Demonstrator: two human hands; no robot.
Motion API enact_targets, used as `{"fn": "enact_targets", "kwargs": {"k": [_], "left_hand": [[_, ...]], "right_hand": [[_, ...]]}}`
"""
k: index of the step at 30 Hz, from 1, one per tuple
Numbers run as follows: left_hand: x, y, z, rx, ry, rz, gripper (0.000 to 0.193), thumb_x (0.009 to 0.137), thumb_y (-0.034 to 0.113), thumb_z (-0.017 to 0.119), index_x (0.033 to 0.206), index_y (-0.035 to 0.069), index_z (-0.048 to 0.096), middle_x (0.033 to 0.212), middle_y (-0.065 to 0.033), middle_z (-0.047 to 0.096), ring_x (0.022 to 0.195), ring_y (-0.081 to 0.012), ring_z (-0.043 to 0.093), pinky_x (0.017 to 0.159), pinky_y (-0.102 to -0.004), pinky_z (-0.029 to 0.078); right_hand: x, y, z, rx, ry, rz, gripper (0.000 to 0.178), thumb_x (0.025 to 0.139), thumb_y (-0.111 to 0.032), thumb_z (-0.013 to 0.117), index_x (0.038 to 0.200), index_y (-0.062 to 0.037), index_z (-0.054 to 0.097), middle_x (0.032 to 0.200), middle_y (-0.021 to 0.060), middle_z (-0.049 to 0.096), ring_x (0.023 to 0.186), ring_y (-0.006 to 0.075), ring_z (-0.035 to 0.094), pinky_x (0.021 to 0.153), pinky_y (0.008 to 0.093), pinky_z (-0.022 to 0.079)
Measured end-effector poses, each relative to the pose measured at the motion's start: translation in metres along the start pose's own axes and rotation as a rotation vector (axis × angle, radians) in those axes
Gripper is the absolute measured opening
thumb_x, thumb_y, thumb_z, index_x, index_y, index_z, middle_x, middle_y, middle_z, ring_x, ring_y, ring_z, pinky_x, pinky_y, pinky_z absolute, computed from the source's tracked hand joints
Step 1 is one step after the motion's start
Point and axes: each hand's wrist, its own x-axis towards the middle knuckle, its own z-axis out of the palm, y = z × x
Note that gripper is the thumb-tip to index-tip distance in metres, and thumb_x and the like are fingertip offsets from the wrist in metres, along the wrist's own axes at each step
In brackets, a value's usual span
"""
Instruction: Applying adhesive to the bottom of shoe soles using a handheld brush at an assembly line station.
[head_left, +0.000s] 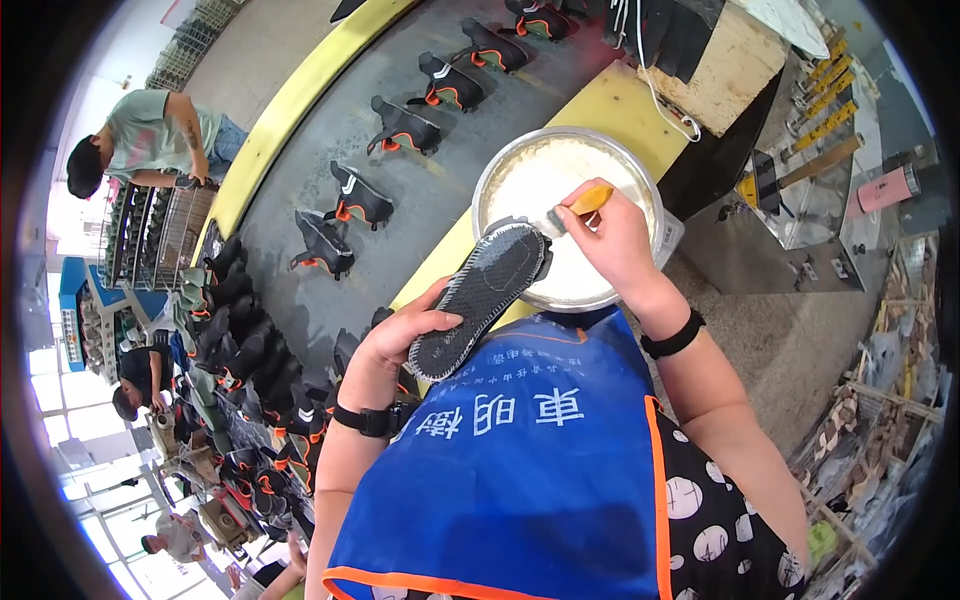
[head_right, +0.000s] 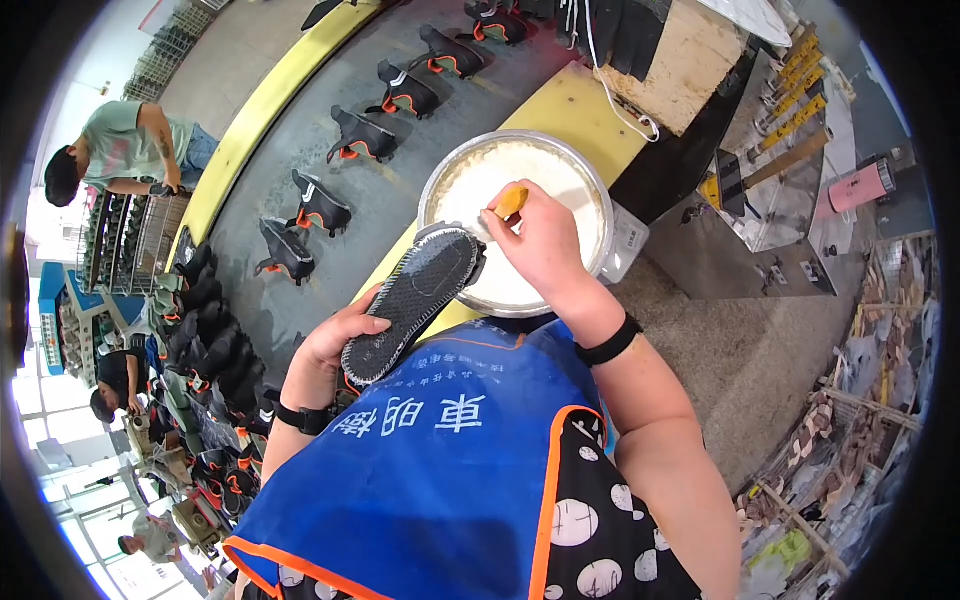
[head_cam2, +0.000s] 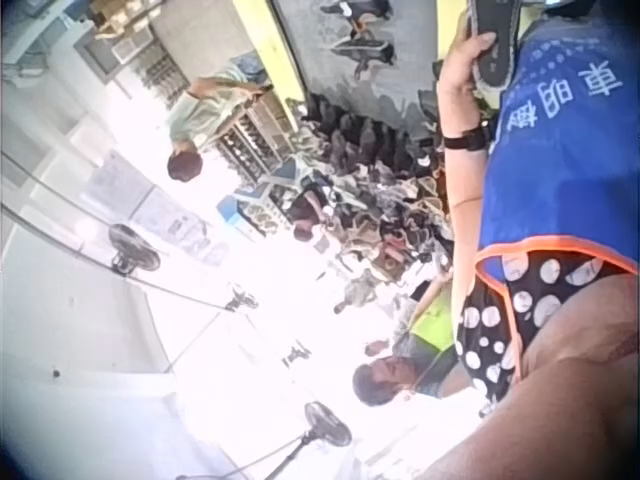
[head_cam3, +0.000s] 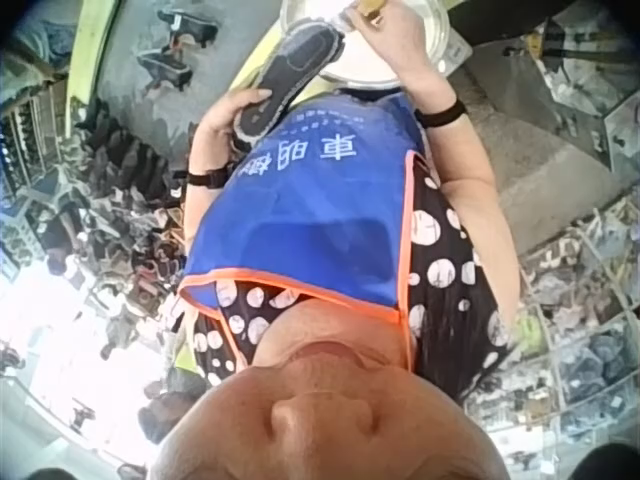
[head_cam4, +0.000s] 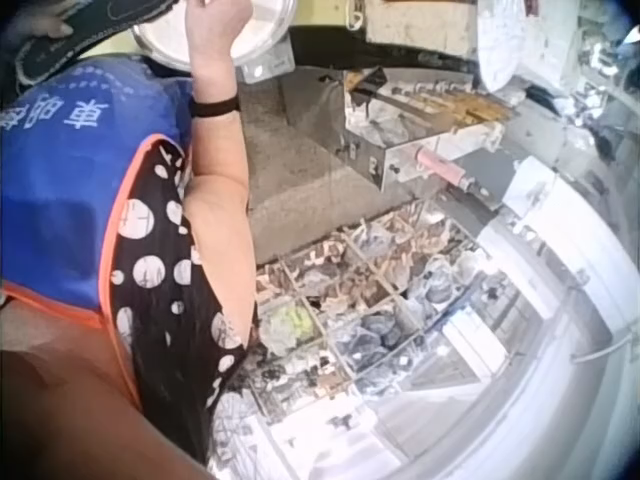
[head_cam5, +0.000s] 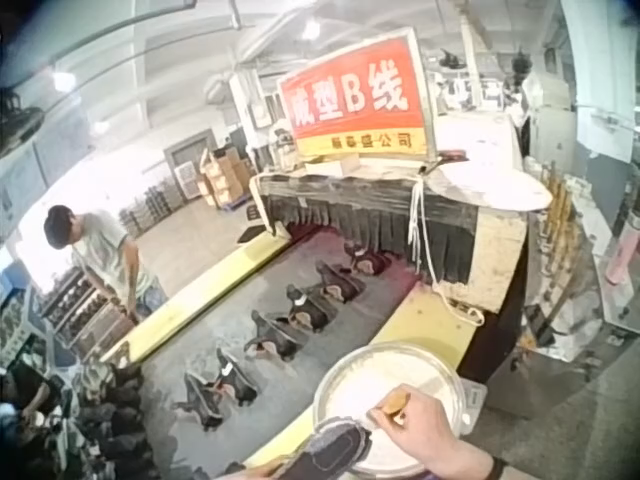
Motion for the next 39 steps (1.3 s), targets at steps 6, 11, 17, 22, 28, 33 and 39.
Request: {"fn": "enact_targets", "kwargs": {"k": [6, 11, 17, 22, 28, 33, 39], "left_hand": [[-0.003, 0.001, 0.013, 0.007, 0.094, 0.151, 0.080, 0.079, 0.008, 0.068, 0.151, 0.003, 0.032, 0.133, -0.0122, 0.055, 0.119, -0.0215, 0.055, 0.102, -0.0326, 0.044], [0.000, -0.006, 0.010, 0.056, 0.109, 0.220, 0.079, 0.079, 0.008, 0.068, 0.151, 0.005, 0.033, 0.134, -0.0118, 0.055, 0.120, -0.0215, 0.055, 0.103, -0.0328, 0.042], [0.002, -0.003, 0.021, 0.100, 0.180, 0.287, 0.079, 0.079, 0.008, 0.066, 0.150, 0.005, 0.033, 0.134, -0.0120, 0.054, 0.121, -0.0207, 0.054, 0.103, -0.0318, 0.042], [0.004, -0.005, 0.015, 0.075, 0.211, 0.331, 0.079, 0.081, 0.010, 0.068, 0.151, 0.005, 0.031, 0.136, -0.0116, 0.052, 0.122, -0.0192, 0.053, 0.103, -0.0316, 0.042], [0.004, -0.005, 0.014, 0.215, 0.236, 0.394, 0.085, 0.077, 0.009, 0.072, 0.152, 0.005, 0.031, 0.136, -0.0111, 0.052, 0.123, -0.0200, 0.052, 0.105, -0.0325, 0.040], [0.003, -0.001, 0.014, 0.521, 0.197, 0.536, 0.085, 0.075, 0.008, 0.072, 0.151, 0.005, 0.034, 0.135, -0.0109, 0.052, 0.122, -0.0201, 0.052, 0.105, -0.0323, 0.040], [-0.005, -0.003, 0.010, 0.119, 0.089, 0.295, 0.083, 0.077, 0.007, 0.068, 0.152, 0.004, 0.032, 0.137, -0.0118, 0.053, 0.121, -0.0209, 0.055, 0.105, -0.0327, 0.042]], "right_hand": [[-0.002, -0.005, 0.014, -0.010, 0.051, -0.028, 0.018, 0.091, -0.010, 0.068, 0.083, -0.0025, 0.054, 0.067, 0.0044, 0.060, 0.057, 0.0096, 0.057, 0.054, 0.0244, 0.043], [-0.002, -0.014, 0.009, -0.054, 0.101, 0.046, 0.018, 0.090, -0.012, 0.067, 0.082, -0.0037, 0.053, 0.062, 0.0060, 0.057, 0.053, 0.0151, 0.056, 0.052, 0.0289, 0.043], [-0.007, -0.016, 0.023, 0.059, 0.162, 0.048, 0.020, 0.090, -0.013, 0.067, 0.080, -0.0041, 0.052, 0.060, 0.0086, 0.056, 0.051, 0.0207, 0.057, 0.051, 0.0328, 0.044], [-0.031, -0.036, 0.031, 0.170, 0.005, 0.069, 0.019, 0.090, -0.013, 0.067, 0.081, -0.0035, 0.053, 0.060, 0.0094, 0.056, 0.052, 0.0211, 0.057, 0.052, 0.0318, 0.043], [-0.018, -0.029, 0.027, 0.232, -0.017, 0.214, 0.022, 0.089, -0.017, 0.068, 0.079, -0.0023, 0.055, 0.060, 0.0101, 0.057, 0.053, 0.0220, 0.058, 0.053, 0.0330, 0.045], [0.018, -0.002, 0.012, -0.055, 0.120, 0.060, 0.020, 0.088, -0.017, 0.068, 0.081, -0.0021, 0.057, 0.062, 0.0098, 0.057, 0.054, 0.0217, 0.059, 0.054, 0.0333, 0.045], [0.029, 0.003, 0.004, 0.059, 0.092, -0.265, 0.014, 0.088, -0.011, 0.072, 0.092, -0.0031, 0.061, 0.081, 0.0075, 0.065, 0.069, 0.0171, 0.064, 0.064, 0.0292, 0.051]]}}
